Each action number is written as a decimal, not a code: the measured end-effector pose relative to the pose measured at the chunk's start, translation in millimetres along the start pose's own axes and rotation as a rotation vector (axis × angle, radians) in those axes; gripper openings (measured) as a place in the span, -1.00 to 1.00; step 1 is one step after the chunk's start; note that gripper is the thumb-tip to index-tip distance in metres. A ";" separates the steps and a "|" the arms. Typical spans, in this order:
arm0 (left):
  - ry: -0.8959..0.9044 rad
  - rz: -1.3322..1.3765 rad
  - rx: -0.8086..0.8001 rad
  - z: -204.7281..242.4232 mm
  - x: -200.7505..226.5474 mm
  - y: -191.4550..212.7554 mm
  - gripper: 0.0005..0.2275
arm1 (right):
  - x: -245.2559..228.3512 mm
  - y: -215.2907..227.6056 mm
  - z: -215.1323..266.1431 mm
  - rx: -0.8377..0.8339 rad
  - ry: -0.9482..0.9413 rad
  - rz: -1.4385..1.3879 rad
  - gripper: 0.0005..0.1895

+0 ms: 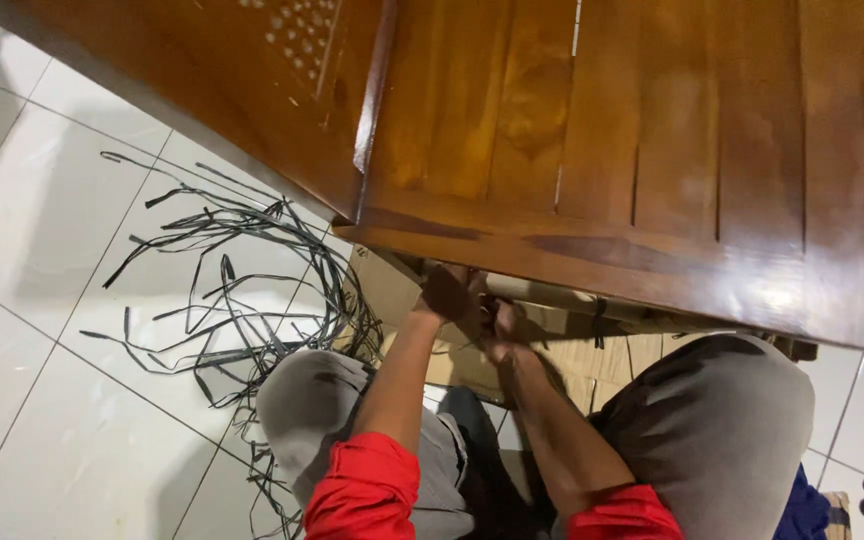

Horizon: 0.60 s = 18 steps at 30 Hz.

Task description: The person assembles a wooden chair by using cable ties to secure cardboard padding onto the chair's legs and frame.

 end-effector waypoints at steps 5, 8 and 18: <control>-0.134 0.069 -0.093 -10.1 -74.0 -122.6 -0.33 | -9.4 11.6 -2.4 -0.040 -0.395 -0.849 -0.89; -0.264 0.129 -0.186 -13.4 -107.6 -174.3 -0.06 | 51.8 -26.0 -34.2 -0.025 -0.599 -1.064 -0.89; -0.666 -0.214 -0.245 -23.9 -110.0 -206.2 -0.49 | 23.1 -25.1 -29.2 -0.199 -0.627 -0.562 -0.35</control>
Point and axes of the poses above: each hand's wrist, its own z-axis away from the middle knuckle, its own y-axis out of the back of the hand, x = y × z, the point moved 2 cm from there along -z, towards the middle knuckle, and after that the axes turned 10 degrees about z, right-handed, at the moved point
